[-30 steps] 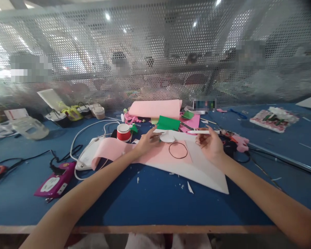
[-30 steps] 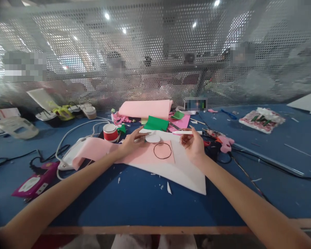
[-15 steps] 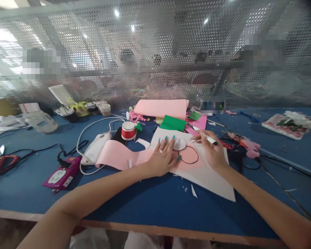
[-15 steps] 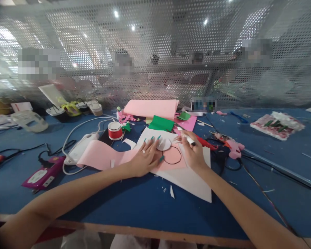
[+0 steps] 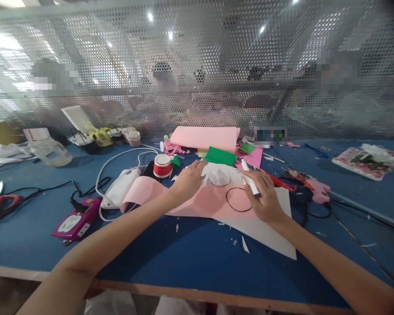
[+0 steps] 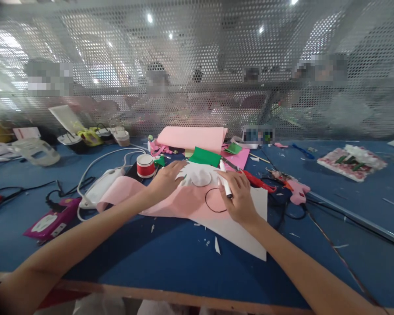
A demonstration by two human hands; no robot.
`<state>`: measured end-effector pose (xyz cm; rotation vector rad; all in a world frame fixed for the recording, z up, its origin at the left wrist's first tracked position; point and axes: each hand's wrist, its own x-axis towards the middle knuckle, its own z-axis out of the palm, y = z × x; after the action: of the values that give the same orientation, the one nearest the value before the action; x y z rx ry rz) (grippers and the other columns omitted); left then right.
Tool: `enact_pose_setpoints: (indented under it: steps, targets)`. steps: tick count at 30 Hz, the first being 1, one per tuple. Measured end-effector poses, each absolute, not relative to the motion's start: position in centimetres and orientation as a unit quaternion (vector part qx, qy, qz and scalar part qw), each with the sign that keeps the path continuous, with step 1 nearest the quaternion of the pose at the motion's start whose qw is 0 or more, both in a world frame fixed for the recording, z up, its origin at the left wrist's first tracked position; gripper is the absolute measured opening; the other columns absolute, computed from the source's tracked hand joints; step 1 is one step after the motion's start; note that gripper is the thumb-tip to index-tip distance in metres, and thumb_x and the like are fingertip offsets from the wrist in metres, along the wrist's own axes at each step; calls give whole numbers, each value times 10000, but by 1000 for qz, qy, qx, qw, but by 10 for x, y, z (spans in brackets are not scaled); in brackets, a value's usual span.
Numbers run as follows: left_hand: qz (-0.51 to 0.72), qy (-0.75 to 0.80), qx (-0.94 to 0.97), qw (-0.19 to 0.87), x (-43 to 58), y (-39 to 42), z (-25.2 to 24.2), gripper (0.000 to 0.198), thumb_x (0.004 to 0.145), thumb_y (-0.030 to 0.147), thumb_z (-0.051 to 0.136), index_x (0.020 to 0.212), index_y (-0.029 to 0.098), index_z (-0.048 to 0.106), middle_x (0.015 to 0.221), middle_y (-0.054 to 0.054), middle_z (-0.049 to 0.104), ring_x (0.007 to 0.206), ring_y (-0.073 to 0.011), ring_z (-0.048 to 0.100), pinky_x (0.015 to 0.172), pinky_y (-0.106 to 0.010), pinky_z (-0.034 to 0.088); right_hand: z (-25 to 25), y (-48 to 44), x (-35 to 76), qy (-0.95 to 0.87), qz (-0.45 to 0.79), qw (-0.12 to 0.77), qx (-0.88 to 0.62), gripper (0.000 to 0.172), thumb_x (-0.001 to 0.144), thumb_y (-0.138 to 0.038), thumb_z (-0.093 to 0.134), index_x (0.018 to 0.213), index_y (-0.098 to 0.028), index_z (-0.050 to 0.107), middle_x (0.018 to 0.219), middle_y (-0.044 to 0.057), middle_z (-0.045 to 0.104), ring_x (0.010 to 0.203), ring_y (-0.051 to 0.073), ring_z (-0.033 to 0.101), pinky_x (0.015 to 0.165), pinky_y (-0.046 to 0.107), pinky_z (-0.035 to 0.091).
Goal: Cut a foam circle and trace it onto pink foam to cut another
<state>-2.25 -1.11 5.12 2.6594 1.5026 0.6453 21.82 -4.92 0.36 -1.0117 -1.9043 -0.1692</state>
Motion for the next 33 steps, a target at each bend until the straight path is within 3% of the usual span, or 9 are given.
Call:
enact_pose_setpoints:
  steps: [2, 4, 8, 11, 17, 20, 23, 29, 33]
  targets:
    - [189, 494, 848, 11, -28, -10, 63, 317, 879, 224, 476, 1185, 154, 524, 1207, -116, 622, 1115, -263, 590, 943, -437, 476, 5, -48, 220, -759, -73, 487, -426, 327, 922, -227, 440, 1243, -239, 502, 1151, 99, 612, 1090, 259, 534, 984, 479, 357]
    - [178, 493, 852, 12, -30, -12, 66, 443, 873, 376, 513, 1247, 140, 485, 1274, -137, 584, 1168, -289, 555, 969, -448, 454, 5, -46, 222, -757, -71, 491, -427, 329, 926, -227, 432, 1248, -245, 498, 1160, 103, 604, 1100, 265, 526, 970, 478, 374]
    - [118, 375, 919, -7, -23, -23, 49, 865, 827, 580, 493, 1439, 36, 211, 1517, -222, 239, 1417, -346, 184, 1108, -485, 299, 6, -45, 222, -780, -55, 472, -406, 357, 926, -231, 427, 1277, -263, 481, 1137, 105, 599, 1081, 277, 524, 947, 485, 397]
    - [106, 384, 916, -40, -16, -32, 27, 1087, 699, 738, 505, 1460, 41, 165, 1518, -257, 193, 1404, -433, 80, 1098, -602, 233, 7, -48, 219, -800, -44, 453, -392, 400, 921, -220, 429, 1316, -278, 451, 1129, 98, 589, 1064, 275, 522, 934, 478, 408]
    - [131, 380, 916, 11, -13, -28, -1, 721, 917, 445, 353, 1470, 62, 92, 1506, -254, 234, 1414, -366, 124, 1085, -549, 314, 7, -50, 218, -805, -39, 451, -382, 425, 926, -207, 423, 1342, -290, 412, 1171, 90, 576, 1092, 269, 515, 949, 478, 397]
    - [207, 396, 893, 46, -14, -16, -5, 594, 931, 279, 312, 1457, 72, 131, 1469, -250, 327, 1393, -311, 274, 1043, -473, 411, 7, -49, 218, -795, -30, 464, -390, 380, 930, -215, 425, 1305, -274, 440, 1175, 92, 582, 1095, 266, 518, 941, 468, 408]
    - [241, 400, 882, 67, -17, -8, -6, 571, 922, 268, 343, 1450, 117, 186, 1427, -234, 402, 1321, -289, 417, 1023, -452, 442, 7, -48, 219, -790, -23, 470, -393, 360, 932, -221, 431, 1289, -270, 449, 1168, 94, 587, 1090, 264, 521, 930, 464, 421]
    - [142, 375, 916, 5, -8, -30, 0, 619, 940, 375, 321, 1457, 68, 174, 1509, -227, 247, 1422, -319, 165, 1120, -568, 224, 6, -49, 218, -799, 4, 465, -382, 361, 935, -230, 430, 1293, -278, 447, 1188, 97, 581, 1110, 262, 526, 939, 461, 428]
    - [88, 372, 924, -21, 2, -48, 4, 624, 945, 444, 269, 1457, 89, 220, 1531, -194, 187, 1423, -347, 99, 1124, -571, 180, 7, -50, 217, -796, 23, 466, -386, 344, 938, -233, 428, 1277, -277, 463, 1174, 97, 588, 1107, 254, 538, 942, 447, 437]
